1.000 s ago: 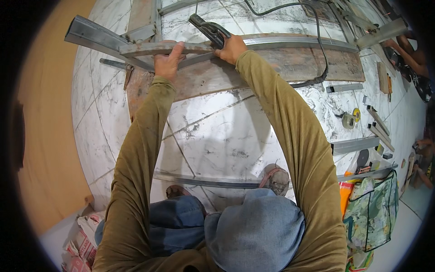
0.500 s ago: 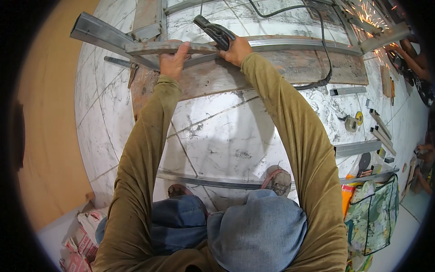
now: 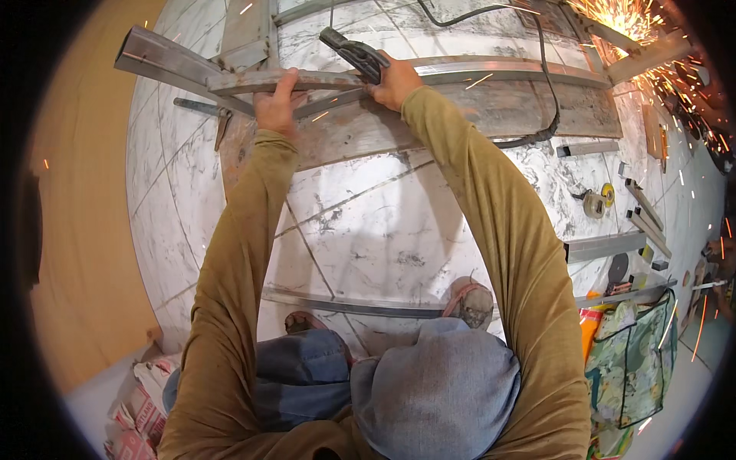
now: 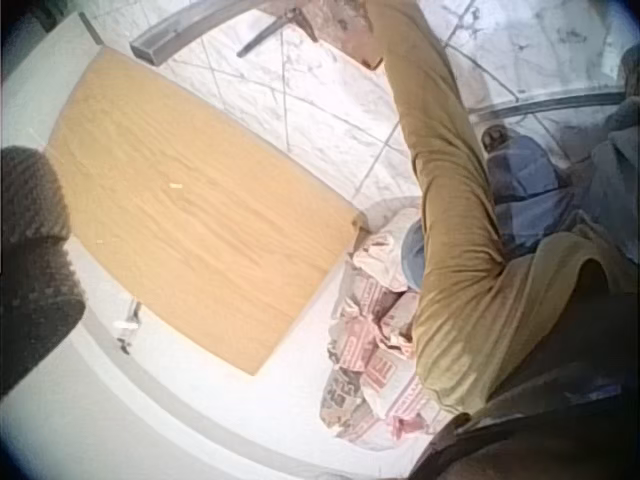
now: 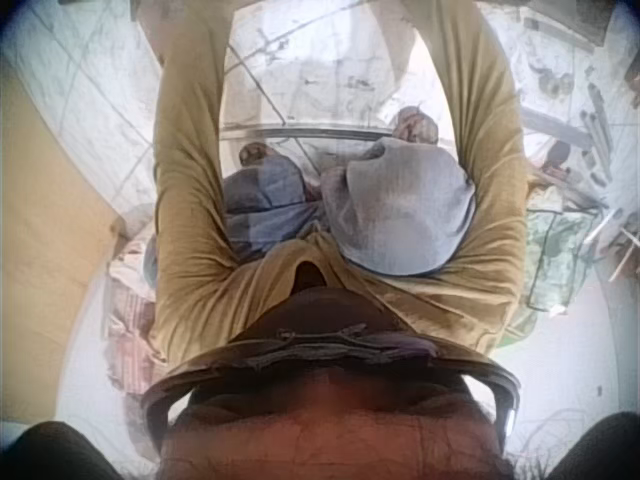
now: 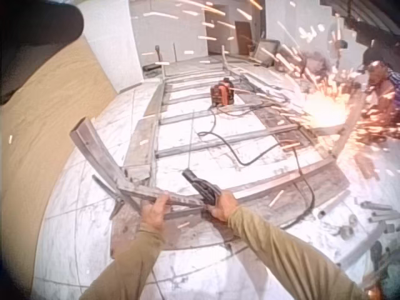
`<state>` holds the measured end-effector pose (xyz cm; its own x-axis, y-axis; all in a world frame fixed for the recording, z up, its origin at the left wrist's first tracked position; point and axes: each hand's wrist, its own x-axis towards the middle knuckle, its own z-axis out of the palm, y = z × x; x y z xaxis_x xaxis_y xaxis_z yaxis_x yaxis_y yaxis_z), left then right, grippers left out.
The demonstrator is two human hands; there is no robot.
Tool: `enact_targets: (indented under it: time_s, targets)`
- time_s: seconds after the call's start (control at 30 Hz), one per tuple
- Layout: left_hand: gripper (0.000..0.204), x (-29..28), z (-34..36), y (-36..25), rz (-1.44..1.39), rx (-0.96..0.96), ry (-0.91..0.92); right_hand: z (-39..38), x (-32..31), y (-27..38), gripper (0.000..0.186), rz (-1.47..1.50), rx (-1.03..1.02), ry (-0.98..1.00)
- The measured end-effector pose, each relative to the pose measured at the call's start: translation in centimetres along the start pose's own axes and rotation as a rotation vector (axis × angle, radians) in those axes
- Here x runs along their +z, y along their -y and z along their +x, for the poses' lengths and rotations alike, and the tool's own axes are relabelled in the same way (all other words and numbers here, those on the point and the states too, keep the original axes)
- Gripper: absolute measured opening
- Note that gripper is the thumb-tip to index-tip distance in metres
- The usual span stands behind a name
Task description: The person positions metal beams and uses a welding tool to join them together while other people assist and observe.
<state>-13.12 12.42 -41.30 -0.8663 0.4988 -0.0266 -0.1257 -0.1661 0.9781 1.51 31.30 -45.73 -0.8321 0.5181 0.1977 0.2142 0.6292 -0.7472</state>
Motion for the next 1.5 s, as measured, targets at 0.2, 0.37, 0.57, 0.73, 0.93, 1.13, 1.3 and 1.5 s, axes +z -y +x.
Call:
enact_targets:
  time_s: [0.2, 0.37, 0.57, 0.73, 0.93, 1.13, 1.3, 1.5]
  targets:
    - [0.026, -1.4, 1.2, 0.1, 0.270, 0.141, 0.056, 0.2, 0.1, 0.9, 0.054, -0.053, 0.008, 0.029]
    - [0.022, -1.3, 0.7, 0.3, 0.356, 0.209, 0.014, -0.2, -0.1, 1.1, 0.062, 0.001, 0.110, 0.114]
    - [0.019, -1.3, 0.8, 0.4, 0.248, 0.285, 0.037, -0.3, 0.4, 1.5, 0.056, -0.031, 0.009, 0.044]
    - [0.025, -0.6, 0.6, 0.8, 0.156, 0.185, 0.001, -0.1, 0.4, 0.5, 0.053, 0.015, -0.045, 0.022]
    - [0.024, 0.3, 0.3, 1.0, 0.171, 0.104, 0.026, -0.4, -0.2, 0.7, 0.049, -0.027, -0.019, 0.025]
    - [0.022, -0.5, 0.8, 1.4, 0.223, 0.156, 0.059, -0.4, -0.3, 1.5, 0.046, -0.036, 0.010, 0.015]
    - [0.024, -0.4, 1.3, 2.2, 0.163, 0.151, 0.058, -0.4, -0.1, 0.9, 0.050, -0.033, 0.045, 0.040]
    - [0.025, -2.1, 1.9, 2.3, 0.297, 0.166, -0.011, -0.5, 0.4, 2.6, 0.055, -0.001, 0.091, 0.017]
